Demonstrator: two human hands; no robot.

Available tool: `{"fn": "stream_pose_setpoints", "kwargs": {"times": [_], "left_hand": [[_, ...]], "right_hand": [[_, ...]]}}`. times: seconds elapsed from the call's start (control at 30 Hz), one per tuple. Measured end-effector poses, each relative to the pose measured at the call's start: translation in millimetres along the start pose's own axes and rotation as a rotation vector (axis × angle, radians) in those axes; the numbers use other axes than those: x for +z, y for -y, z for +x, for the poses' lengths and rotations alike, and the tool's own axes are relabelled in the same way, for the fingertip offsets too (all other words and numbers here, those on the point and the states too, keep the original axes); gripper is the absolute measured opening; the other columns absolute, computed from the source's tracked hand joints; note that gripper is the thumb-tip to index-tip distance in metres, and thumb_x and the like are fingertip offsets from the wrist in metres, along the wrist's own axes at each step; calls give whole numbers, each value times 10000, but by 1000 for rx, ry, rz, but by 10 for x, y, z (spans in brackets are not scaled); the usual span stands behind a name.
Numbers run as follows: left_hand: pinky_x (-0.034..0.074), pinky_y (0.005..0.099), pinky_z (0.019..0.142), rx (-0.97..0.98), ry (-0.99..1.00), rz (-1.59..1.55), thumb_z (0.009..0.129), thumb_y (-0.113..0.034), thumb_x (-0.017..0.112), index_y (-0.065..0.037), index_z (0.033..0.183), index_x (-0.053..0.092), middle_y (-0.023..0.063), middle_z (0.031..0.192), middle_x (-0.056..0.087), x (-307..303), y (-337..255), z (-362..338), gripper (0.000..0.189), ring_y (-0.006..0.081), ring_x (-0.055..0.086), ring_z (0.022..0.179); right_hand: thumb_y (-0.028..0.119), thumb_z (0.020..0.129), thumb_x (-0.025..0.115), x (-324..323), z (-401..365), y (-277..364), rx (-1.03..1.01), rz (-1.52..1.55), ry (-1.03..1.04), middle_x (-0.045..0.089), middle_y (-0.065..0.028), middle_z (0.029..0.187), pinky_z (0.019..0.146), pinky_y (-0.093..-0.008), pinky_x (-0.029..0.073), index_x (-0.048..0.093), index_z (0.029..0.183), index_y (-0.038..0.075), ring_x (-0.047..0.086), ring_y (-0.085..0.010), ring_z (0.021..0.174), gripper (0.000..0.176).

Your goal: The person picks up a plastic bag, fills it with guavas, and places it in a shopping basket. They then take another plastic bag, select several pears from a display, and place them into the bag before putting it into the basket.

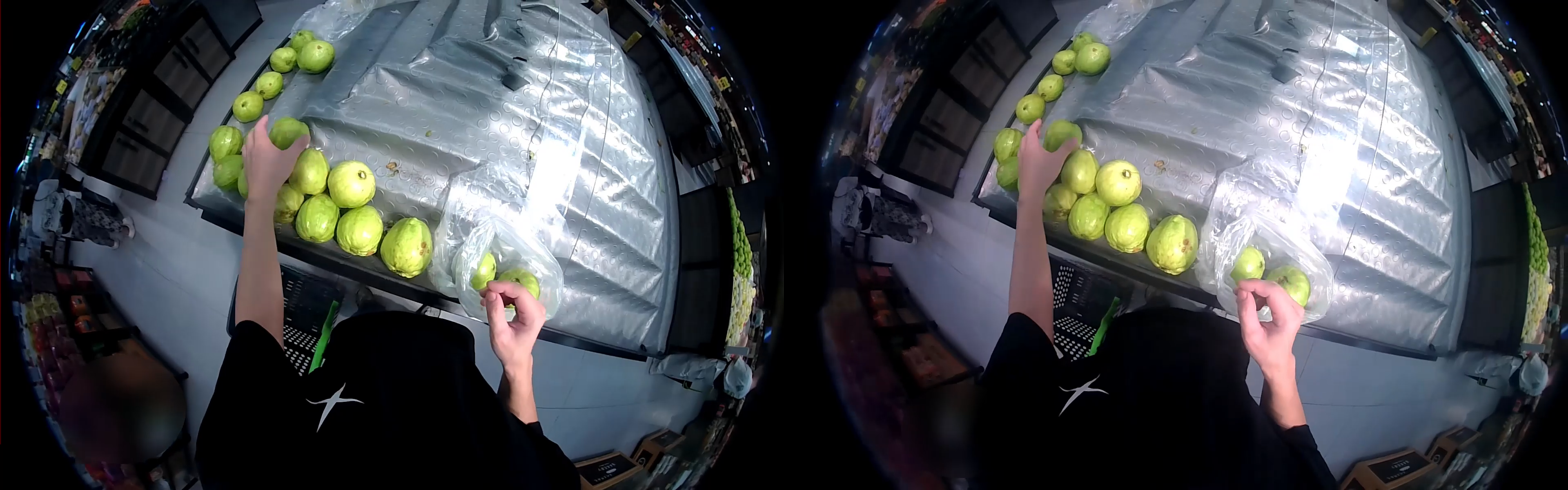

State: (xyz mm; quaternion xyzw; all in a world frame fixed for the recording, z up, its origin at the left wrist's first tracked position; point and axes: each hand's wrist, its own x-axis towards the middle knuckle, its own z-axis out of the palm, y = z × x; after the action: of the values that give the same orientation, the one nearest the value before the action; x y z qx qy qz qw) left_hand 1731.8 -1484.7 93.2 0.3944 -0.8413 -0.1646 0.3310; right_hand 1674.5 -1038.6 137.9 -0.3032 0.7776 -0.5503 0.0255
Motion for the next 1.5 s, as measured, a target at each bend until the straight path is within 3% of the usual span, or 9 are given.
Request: {"fn": "stream_pose_setpoints", "kwargs": {"times": [0.33, 0.4, 0.53, 0.77, 0.93, 1.07, 1.27, 1.4, 1.5], "left_hand": [[464, 398, 1015, -181, 535, 2, 616, -496, 878, -11, 1372, 502, 217, 1357, 575, -113, 149, 547, 974, 318, 583, 1227], [489, 379, 977, -143, 384, -12, 629, -429, 893, -23, 1355, 502, 194, 1311, 599, -194, 92, 395, 919, 296, 615, 1169], [486, 358, 992, 105, 212, -809, 646, -184, 917, -14, 1405, 397, 146, 1198, 588, -295, 36, 53, 935, 239, 607, 1104], [441, 384, 1064, 160, 637, -1555, 607, -207, 922, 2, 1422, 347, 160, 1353, 498, -458, -992, -1224, 1018, 245, 535, 1235], [405, 395, 1096, 300, 777, -1551, 595, -153, 924, 1, 1414, 374, 185, 1425, 463, -350, -1530, -1788, 998, 256, 504, 1292], [383, 397, 1113, 418, 863, -1358, 621, -149, 915, -1, 1478, 332, 175, 1461, 450, -410, -1804, -1919, 1047, 261, 477, 1333], [407, 391, 1094, 377, 876, -1101, 614, -180, 949, -9, 1514, 286, 160, 1440, 471, -492, -1966, -2170, 1131, 256, 487, 1325], [470, 354, 1034, 63, 680, -1273, 608, -84, 925, 7, 1453, 330, 128, 1342, 521, -527, -1869, -2297, 1038, 214, 561, 1215], [479, 354, 1025, -16, 457, -1144, 656, -67, 893, 12, 1421, 351, 139, 1308, 541, -605, -1805, -2197, 941, 219, 570, 1193]], "right_hand": [[-25, 842, 687, 746, -206, 312, 0, -119, 49, 737, -89, 834, 593, -262, 516, 708, 936, 4, 687, -160, 687, 100], [-31, 874, 666, 822, -275, 341, 61, -82, 60, 725, -109, 793, 619, -239, 527, 682, 939, -37, 677, -128, 656, 67], [21, 907, 661, 919, -349, 337, 321, 137, 34, 735, -69, 823, 655, -240, 529, 699, 976, -17, 676, -113, 686, 88], [193, 1004, 569, 686, -144, 350, 392, 695, 160, 642, -120, 1159, 658, -243, 511, 422, 1436, -1, 674, -166, 791, 497], [469, 939, 640, 326, -113, 244, 440, 1071, 222, 637, -137, 1130, 648, -264, 523, 346, 1464, -13, 678, -182, 815, 771], [417, 901, 711, 57, -183, 84, 414, 977, 133, 625, -97, 1146, 654, -267, 532, 406, 1397, -9, 651, -158, 897, 722], [190, 809, 829, -243, -163, -40, 174, 799, 145, 594, -80, 1221, 913, -324, 510, 428, 1377, 14, 616, -177, 1084, 717], [209, 845, 790, -264, -11, 47, 174, 483, 373, 623, -126, 1205, 822, -325, 536, 434, 1398, 35, 632, -200, 1085, 681], [123, 838, 731, -126, 103, 181, -89, 134, 244, 573, -170, 1214, 751, -370, 546, 481, 1393, 74, 645, -290, 991, 610]]}}
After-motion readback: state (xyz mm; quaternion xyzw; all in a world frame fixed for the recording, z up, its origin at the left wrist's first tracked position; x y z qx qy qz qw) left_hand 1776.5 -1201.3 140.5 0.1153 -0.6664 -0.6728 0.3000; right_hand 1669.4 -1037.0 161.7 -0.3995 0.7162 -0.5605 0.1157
